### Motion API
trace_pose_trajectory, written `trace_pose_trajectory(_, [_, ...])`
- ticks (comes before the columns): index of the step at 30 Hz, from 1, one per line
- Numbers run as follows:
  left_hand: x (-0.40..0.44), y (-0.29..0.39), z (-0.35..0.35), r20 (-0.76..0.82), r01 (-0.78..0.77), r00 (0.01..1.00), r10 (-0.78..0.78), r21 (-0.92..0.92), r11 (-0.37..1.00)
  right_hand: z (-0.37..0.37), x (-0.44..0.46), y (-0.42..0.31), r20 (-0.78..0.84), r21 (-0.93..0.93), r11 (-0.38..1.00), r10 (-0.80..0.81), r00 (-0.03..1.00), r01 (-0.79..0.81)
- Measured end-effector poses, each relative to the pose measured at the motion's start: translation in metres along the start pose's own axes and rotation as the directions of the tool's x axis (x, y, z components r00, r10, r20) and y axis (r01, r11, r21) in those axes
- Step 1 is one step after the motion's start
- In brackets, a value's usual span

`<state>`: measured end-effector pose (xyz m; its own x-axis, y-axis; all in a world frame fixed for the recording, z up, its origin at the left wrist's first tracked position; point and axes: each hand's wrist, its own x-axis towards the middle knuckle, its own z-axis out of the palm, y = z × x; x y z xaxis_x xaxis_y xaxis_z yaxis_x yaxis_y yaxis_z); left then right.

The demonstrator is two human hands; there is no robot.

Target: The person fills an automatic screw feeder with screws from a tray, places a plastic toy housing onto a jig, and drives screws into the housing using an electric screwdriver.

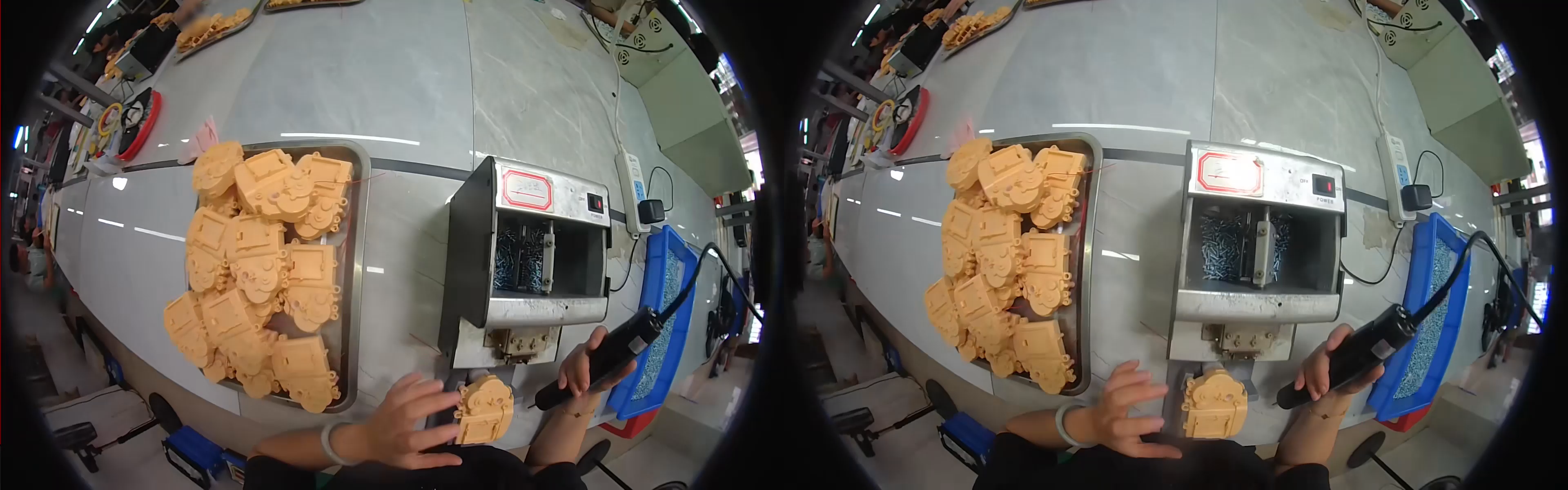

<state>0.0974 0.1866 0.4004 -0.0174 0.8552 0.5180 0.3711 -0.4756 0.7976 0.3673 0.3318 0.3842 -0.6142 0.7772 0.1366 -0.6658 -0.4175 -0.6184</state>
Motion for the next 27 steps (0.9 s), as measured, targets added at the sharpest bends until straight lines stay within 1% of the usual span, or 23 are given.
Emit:
trace_pose_trajectory(1, [0.0,-0.002,-0.001,0.067,0.013,0.998,-0.009,-0.06,0.998,-0.002,0.001,0.0,0.046,0.022,1.0,0.006,0.999,-0.007])
trace_pose_trajectory(3, [0.001,-0.005,-0.003,0.199,0.046,0.98,-0.011,-0.174,0.984,-0.007,0.007,-0.003,0.15,-0.053,0.998,0.027,0.988,-0.019])
trace_pose_trajectory(4, [0.005,-0.007,-0.001,0.199,0.027,0.98,0.001,-0.137,0.99,-0.01,0.01,-0.004,0.195,-0.032,0.999,0.043,0.98,-0.038])
trace_pose_trajectory(6, [0.008,-0.009,-0.003,0.288,0.082,0.956,-0.05,-0.102,0.991,-0.014,0.01,-0.007,0.284,0.013,0.997,0.069,0.956,-0.076])
trace_pose_trajectory(7, [0.01,-0.01,-0.004,0.332,0.105,0.94,-0.072,-0.082,0.991,-0.014,0.011,-0.009,0.3,0.037,0.995,0.079,0.951,-0.095])
trace_pose_trajectory(10, [0.01,-0.01,-0.002,0.296,0.141,0.949,-0.11,-0.086,0.986,-0.012,0.012,-0.011,0.346,0.093,0.989,0.08,0.935,-0.118])
trace_pose_trajectory(12, [0.01,-0.011,-0.002,0.317,0.147,0.942,-0.112,-0.086,0.985,-0.01,0.013,-0.011,0.364,0.105,0.989,0.061,0.929,-0.106])
trace_pose_trajectory(16, [0.011,-0.01,-0.003,0.384,0.165,0.915,-0.125,-0.073,0.984,-0.007,0.015,-0.012,0.392,0.093,0.988,0.077,0.917,-0.122])
trace_pose_trajectory(19, [0.011,-0.01,-0.002,0.413,0.211,0.899,-0.148,-0.111,0.971,-0.006,0.017,-0.014,0.409,0.067,0.989,0.092,0.908,-0.13])
trace_pose_trajectory(21, [0.01,-0.012,-0.002,0.425,0.212,0.894,-0.139,-0.13,0.969,-0.004,0.017,-0.015,0.417,0.048,0.99,0.102,0.903,-0.134])
trace_pose_trajectory(25, [0.014,-0.008,-0.004,0.43,0.203,0.895,-0.121,-0.15,0.967,-0.004,0.016,-0.014,0.425,0.077,0.989,0.085,0.901,-0.13])
trace_pose_trajectory(27, [0.011,-0.007,-0.003,0.459,0.188,0.884,-0.094,-0.164,0.968,-0.001,0.021,-0.012,0.457,0.054,0.995,0.046,0.888,-0.079])
